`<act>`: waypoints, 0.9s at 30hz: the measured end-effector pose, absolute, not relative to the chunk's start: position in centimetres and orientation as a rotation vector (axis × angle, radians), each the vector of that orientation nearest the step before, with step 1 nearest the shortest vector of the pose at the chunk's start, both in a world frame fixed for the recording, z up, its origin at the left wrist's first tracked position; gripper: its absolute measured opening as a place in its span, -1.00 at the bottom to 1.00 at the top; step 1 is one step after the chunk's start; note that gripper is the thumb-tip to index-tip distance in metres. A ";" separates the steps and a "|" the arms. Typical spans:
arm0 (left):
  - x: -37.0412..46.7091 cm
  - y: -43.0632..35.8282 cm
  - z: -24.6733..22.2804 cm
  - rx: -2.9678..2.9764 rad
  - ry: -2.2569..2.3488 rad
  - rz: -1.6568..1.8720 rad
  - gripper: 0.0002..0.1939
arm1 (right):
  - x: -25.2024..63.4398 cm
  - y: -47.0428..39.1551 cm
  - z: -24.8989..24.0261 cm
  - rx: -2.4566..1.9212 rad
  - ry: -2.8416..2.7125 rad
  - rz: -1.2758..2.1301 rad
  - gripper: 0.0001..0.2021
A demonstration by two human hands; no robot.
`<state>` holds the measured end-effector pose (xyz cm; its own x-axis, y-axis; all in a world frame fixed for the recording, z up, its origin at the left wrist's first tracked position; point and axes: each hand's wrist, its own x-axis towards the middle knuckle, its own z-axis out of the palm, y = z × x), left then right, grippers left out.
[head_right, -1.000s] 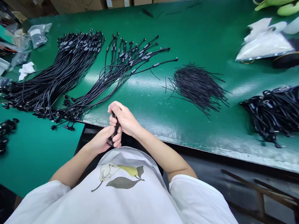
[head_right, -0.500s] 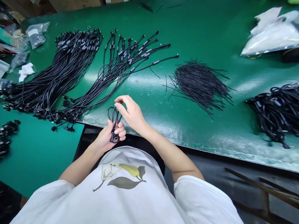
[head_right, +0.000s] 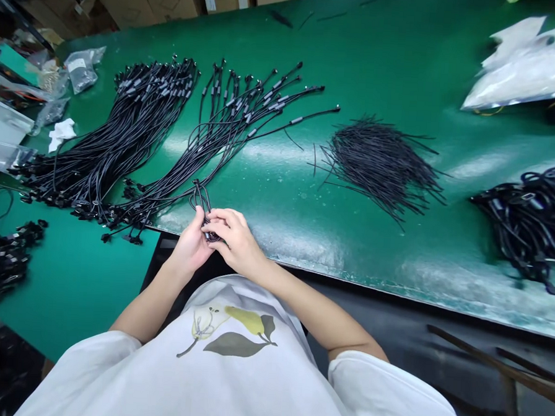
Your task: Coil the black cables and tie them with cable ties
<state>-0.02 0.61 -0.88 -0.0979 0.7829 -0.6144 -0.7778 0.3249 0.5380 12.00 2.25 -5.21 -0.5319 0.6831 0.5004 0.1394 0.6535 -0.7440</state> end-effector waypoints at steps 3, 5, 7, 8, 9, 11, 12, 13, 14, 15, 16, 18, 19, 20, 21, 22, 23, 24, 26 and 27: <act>-0.1 0.4 -1.2 0.047 1.072 1.314 -0.67 | 12.0 2.0 -4.9 -0.661 -2.049 0.805 -0.80; -0.2 0.1 -1.5 0.149 1.088 1.313 -0.69 | 12.4 2.1 -4.5 -0.669 -2.063 0.850 -0.83; -0.4 -0.4 -1.6 0.311 1.093 1.300 -0.67 | 13.3 2.8 -3.8 -0.628 -2.052 1.002 -0.84; -0.4 -0.7 -1.6 0.401 1.091 1.279 -0.66 | 13.7 3.4 -3.3 -0.629 -1.990 1.102 -0.81; -0.4 -1.0 -1.5 0.489 1.080 1.237 -0.64 | 14.2 4.0 -2.9 -0.658 -1.892 1.192 -0.75; -0.4 -1.6 -1.4 0.642 1.038 1.095 -0.64 | 14.9 5.3 -2.1 -0.749 -1.678 1.335 -0.65; -0.4 -1.9 -1.4 0.702 1.007 1.009 -0.65 | 15.0 5.8 -1.8 -0.773 -1.615 1.416 -0.65; -0.4 -2.2 -1.3 0.753 0.977 0.929 -0.67 | 15.0 6.2 -1.6 -0.768 -1.603 1.516 -0.68; -0.5 -2.3 -1.3 0.792 0.959 0.875 -0.68 | 15.0 6.5 -1.5 -0.742 -1.622 1.625 -0.71; -0.7 -2.4 -1.4 0.821 0.964 0.856 -0.70 | 14.9 6.7 -1.5 -0.715 -1.641 1.720 -0.71; -0.9 -2.5 -1.4 0.848 0.990 0.859 -0.71 | 14.8 6.7 -1.6 -0.700 -1.657 1.781 -0.69; -1.7 -2.4 -1.5 0.921 1.084 0.876 -0.70 | 14.8 6.6 -1.9 -0.725 -1.696 1.758 -0.67; -2.2 -2.4 -1.5 0.970 1.140 0.887 -0.69 | 15.0 6.4 -2.0 -0.750 -1.738 1.704 -0.69; -2.6 -2.3 -1.6 1.025 1.196 0.901 -0.67 | 15.2 6.3 -2.2 -0.780 -1.799 1.640 -0.71; -3.0 -2.3 -1.7 1.086 1.252 0.919 -0.67 | 15.4 6.1 -2.2 -0.816 -1.872 1.568 -0.73; -3.3 -2.3 -1.7 1.143 1.307 0.941 -0.68 | 15.7 5.9 -2.3 -0.856 -1.945 1.497 -0.75; -3.5 -2.3 -1.8 1.185 1.355 0.963 -0.71 | 15.9 5.7 -2.3 -0.889 -1.999 1.445 -0.76; -3.6 -2.3 -1.9 1.205 1.384 0.966 -0.75 | 16.2 5.5 -2.2 -0.910 -2.031 1.425 -0.76; -3.8 -2.4 -1.9 1.159 1.358 0.902 -0.84 | 16.6 5.4 -1.7 -0.932 -2.024 1.434 -0.75; -4.0 -2.5 -1.9 1.083 1.302 0.857 -0.84 | 17.0 5.5 -1.4 -0.949 -1.991 1.422 -0.75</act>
<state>-3.99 -2.46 -1.85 0.1086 0.9447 -0.3094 0.0897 0.3006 0.9495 17.01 5.45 -1.42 -0.6246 0.7809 0.0090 0.2446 0.2066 -0.9474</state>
